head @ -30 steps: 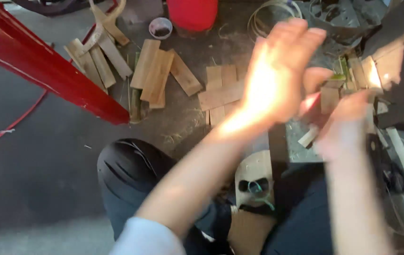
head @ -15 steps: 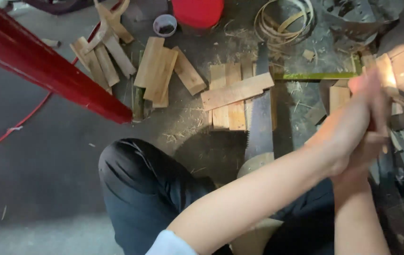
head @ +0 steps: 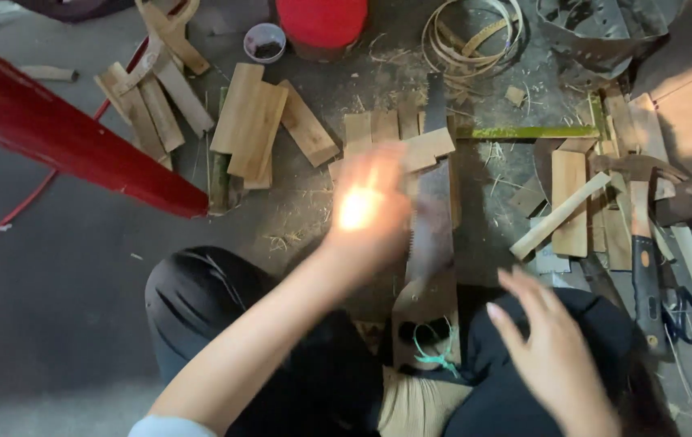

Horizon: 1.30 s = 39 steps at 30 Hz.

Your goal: A person sitting on the floor uses a hand saw to cut through small wooden planks amidst a pile of wood scraps.

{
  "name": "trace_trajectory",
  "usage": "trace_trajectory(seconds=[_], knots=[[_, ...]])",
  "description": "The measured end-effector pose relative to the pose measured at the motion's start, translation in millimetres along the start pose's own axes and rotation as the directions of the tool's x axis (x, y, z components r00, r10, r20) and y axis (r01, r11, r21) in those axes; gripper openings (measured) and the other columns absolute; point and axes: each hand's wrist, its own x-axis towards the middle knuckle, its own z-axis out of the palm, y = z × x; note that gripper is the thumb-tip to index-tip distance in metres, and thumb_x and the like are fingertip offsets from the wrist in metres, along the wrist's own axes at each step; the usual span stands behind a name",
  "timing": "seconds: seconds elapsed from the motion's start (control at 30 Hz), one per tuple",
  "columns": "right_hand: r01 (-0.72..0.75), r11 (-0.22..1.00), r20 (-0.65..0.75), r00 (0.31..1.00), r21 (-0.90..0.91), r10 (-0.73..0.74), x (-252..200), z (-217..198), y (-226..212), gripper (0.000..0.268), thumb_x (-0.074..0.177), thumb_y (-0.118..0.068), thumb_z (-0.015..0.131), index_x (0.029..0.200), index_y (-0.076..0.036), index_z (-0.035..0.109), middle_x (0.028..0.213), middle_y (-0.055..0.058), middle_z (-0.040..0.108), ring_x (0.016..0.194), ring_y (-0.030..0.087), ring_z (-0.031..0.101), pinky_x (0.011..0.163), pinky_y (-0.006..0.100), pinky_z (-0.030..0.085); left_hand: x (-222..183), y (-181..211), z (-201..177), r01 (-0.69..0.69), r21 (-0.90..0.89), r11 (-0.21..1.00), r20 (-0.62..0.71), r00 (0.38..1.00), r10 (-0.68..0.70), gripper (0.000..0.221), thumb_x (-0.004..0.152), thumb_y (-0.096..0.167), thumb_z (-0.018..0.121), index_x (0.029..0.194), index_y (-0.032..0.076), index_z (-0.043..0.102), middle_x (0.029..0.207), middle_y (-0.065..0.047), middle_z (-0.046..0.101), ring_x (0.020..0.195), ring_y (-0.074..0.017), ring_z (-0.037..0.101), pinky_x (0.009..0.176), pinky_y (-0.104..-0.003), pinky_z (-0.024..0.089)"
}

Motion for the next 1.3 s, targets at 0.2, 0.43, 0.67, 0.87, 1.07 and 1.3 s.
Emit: trace_trajectory(seconds=[0.2, 0.43, 0.67, 0.87, 1.07, 1.3], knots=[[-0.265, 0.928, -0.049, 0.964, -0.261, 0.262, -26.7, 85.9, 8.5, 0.053, 0.087, -0.063, 0.054, 0.120, -0.027, 0.071, 0.128, 0.002, 0.066, 0.124, 0.029, 0.055, 0.099, 0.049, 0.044, 29.2, -84.9, 64.7, 0.058, 0.316, 0.947, -0.266, 0.964, 0.030, 0.045, 0.095, 0.037, 0.069, 0.129, 0.007, 0.064, 0.137, -0.021, 0.060, 0.123, -0.0434, 0.056, 0.100, -0.057, 0.049], [-0.307, 0.867, -0.038, 0.947, -0.392, 0.319, -18.7, 107.2, 4.8, 0.054, 0.075, -0.073, 0.070, 0.091, -0.021, 0.074, 0.117, -0.003, 0.063, 0.119, 0.027, 0.054, 0.104, 0.047, 0.042, 67.1, -75.1, 99.0, 0.040, 0.335, 0.941, -0.184, 0.983, 0.023, 0.063, 0.093, 0.042, 0.074, 0.142, 0.010, 0.051, 0.122, -0.019, 0.060, 0.105, -0.0392, 0.061, 0.088, -0.050, 0.053], [-0.413, 0.879, -0.067, 0.910, -0.239, 0.410, -18.1, 108.8, 9.1, 0.035, 0.079, -0.055, 0.071, 0.090, -0.023, 0.076, 0.117, -0.007, 0.065, 0.121, 0.024, 0.053, 0.103, 0.046, 0.041, 93.2, -91.6, 115.2, 0.023, 0.409, 0.912, -0.206, 0.976, 0.068, 0.069, 0.085, 0.035, 0.082, 0.141, 0.008, 0.052, 0.111, -0.015, 0.060, 0.098, -0.0347, 0.060, 0.080, -0.046, 0.052], [-0.516, 0.716, 0.064, 0.829, 0.470, 0.556, -24.8, 80.4, -2.7, 0.024, 0.082, -0.030, 0.080, 0.089, -0.009, 0.070, 0.094, 0.003, 0.066, 0.089, 0.018, 0.064, 0.080, 0.029, 0.045, 106.8, -91.6, 84.5, 0.004, 0.414, 0.910, -0.052, 0.998, 0.019, 0.056, 0.095, 0.000, 0.048, 0.151, 0.006, 0.042, 0.115, -0.017, 0.067, 0.099, -0.0307, 0.065, 0.087, -0.044, 0.055], [-0.358, -0.036, 0.331, 0.815, 0.933, 0.476, -36.0, 63.3, -35.7, 0.018, 0.082, -0.001, 0.067, 0.099, 0.004, 0.061, 0.085, 0.023, 0.064, 0.089, 0.038, 0.065, 0.097, 0.048, 0.045, 128.0, -101.6, 62.6, 0.160, 0.088, 0.983, -0.058, 0.986, -0.156, 0.021, 0.113, 0.024, 0.042, 0.108, 0.006, 0.051, 0.086, -0.015, 0.065, 0.062, -0.0315, 0.061, 0.050, -0.044, 0.047], [0.081, -0.101, -0.047, 0.951, 0.992, 0.306, -35.4, 79.9, -2.5, 0.028, 0.077, -0.008, 0.071, 0.096, 0.001, 0.053, 0.069, 0.013, 0.055, 0.059, 0.022, 0.050, 0.059, 0.031, 0.038, 134.5, -97.0, 48.7, 0.246, 0.031, 0.969, 0.011, 0.969, -0.247, 0.021, 0.113, 0.024, 0.038, 0.109, 0.007, 0.050, 0.090, -0.018, 0.069, 0.070, -0.0346, 0.062, 0.055, -0.047, 0.046]])
